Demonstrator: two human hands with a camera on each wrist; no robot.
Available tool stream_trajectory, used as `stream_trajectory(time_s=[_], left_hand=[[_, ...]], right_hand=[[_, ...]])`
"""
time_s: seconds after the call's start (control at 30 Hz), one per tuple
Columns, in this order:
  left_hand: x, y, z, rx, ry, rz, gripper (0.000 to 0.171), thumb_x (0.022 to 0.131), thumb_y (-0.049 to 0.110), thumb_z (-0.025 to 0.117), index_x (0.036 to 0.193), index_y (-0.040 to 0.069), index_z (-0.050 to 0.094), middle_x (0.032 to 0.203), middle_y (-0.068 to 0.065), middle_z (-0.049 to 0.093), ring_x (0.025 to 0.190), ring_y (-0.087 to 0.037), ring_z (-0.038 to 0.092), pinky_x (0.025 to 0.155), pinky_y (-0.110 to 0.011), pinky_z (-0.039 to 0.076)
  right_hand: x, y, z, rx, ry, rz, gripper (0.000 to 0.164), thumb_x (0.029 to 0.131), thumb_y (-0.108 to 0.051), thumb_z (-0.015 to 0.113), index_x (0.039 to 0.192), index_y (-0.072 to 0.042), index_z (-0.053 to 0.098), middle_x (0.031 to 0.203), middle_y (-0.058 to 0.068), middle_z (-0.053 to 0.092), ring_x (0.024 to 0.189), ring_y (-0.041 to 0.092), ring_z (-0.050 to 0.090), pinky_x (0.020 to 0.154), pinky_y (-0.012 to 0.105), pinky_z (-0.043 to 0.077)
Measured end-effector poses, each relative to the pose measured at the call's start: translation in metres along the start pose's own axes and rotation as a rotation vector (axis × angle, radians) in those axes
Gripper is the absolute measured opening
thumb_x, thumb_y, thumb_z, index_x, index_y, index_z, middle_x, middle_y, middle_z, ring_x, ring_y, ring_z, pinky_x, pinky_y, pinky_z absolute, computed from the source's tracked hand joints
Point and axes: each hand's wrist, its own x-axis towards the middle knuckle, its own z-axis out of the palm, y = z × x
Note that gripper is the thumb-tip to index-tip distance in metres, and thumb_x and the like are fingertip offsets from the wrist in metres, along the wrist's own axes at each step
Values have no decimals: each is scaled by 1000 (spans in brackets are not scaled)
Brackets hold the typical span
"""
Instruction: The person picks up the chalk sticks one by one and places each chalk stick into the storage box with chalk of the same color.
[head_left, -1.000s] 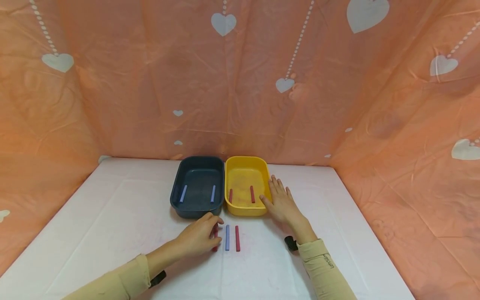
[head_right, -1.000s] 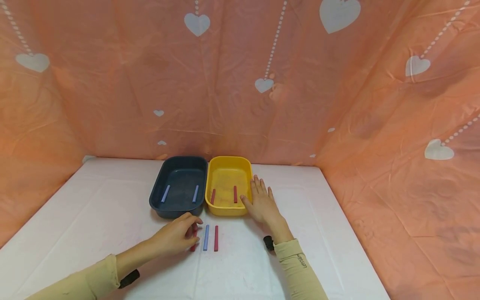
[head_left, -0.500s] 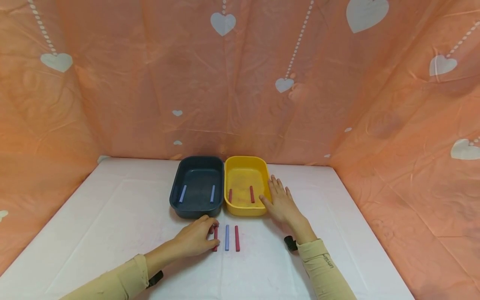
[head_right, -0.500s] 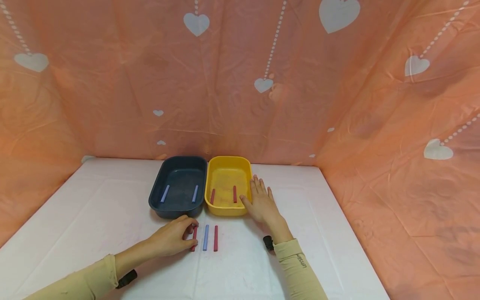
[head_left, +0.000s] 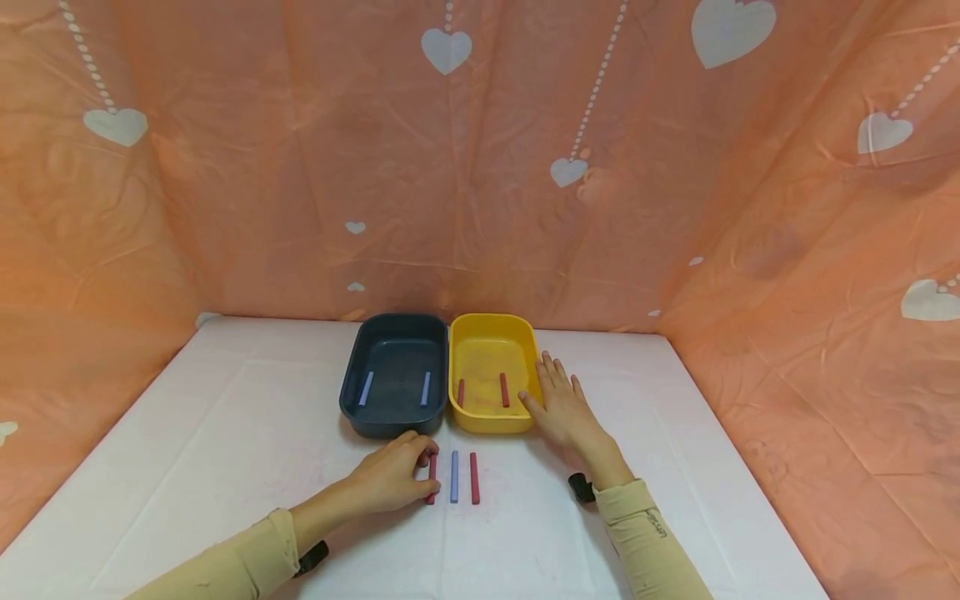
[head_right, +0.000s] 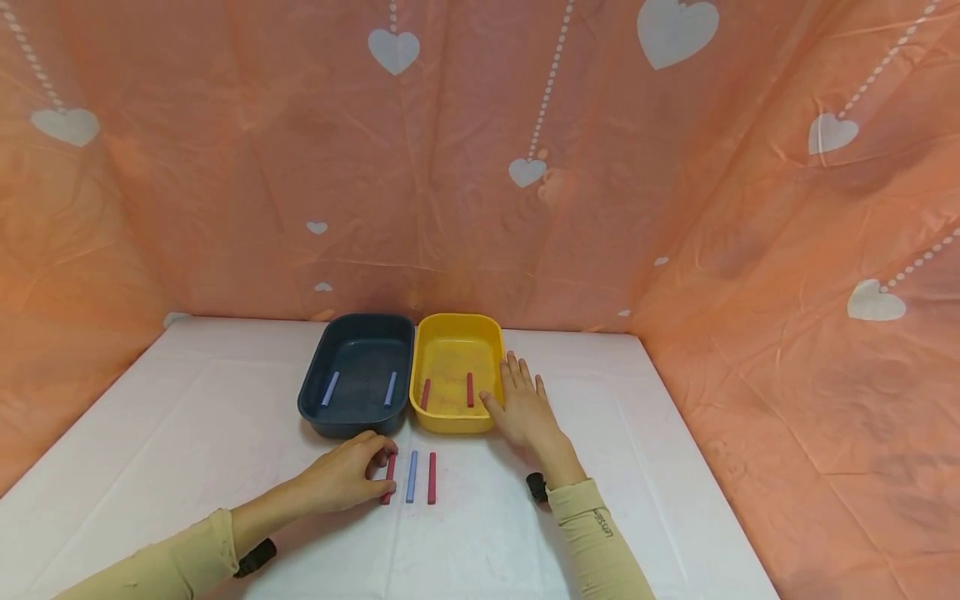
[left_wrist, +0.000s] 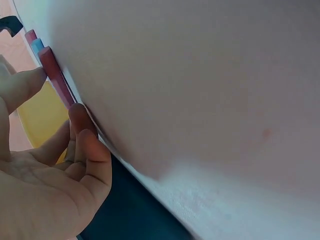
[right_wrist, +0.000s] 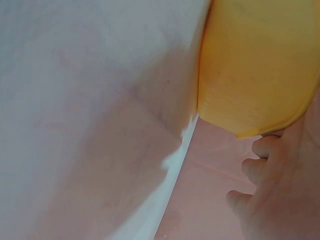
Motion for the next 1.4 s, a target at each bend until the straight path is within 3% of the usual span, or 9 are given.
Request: stream_trajectory(time_s=[0.37, 0.73, 1.4], left_hand=[[-1, -1, 2, -157, 15, 66, 45, 81, 11, 89, 118, 5, 65, 97, 1, 55, 80, -13, 53, 72, -25, 47], [-2, 4, 3, -277, -14, 78, 47, 81, 0, 85, 122, 3, 62, 104, -4, 56, 86, -16, 57, 76, -26, 54], [-3, 4, 3, -330, 0, 144, 47, 82, -4, 82, 124, 2, 62, 107, -5, 57, 87, -15, 63, 74, -24, 55]], right_hand=[[-1, -1, -1, -2, 0, 1, 80, 109, -49, 44, 164, 2, 16, 173, 16, 5, 160, 37, 5, 125, 61, 6], [-1, -1, 0, 0, -2, 6, 80, 109, -49, 45, 164, 2, 16, 173, 16, 4, 160, 37, 4, 125, 60, 6], [-1, -1, -1, -6, 1, -13, 79, 109, -47, 44, 163, 3, 16, 173, 17, 4, 159, 38, 6, 125, 62, 7]])
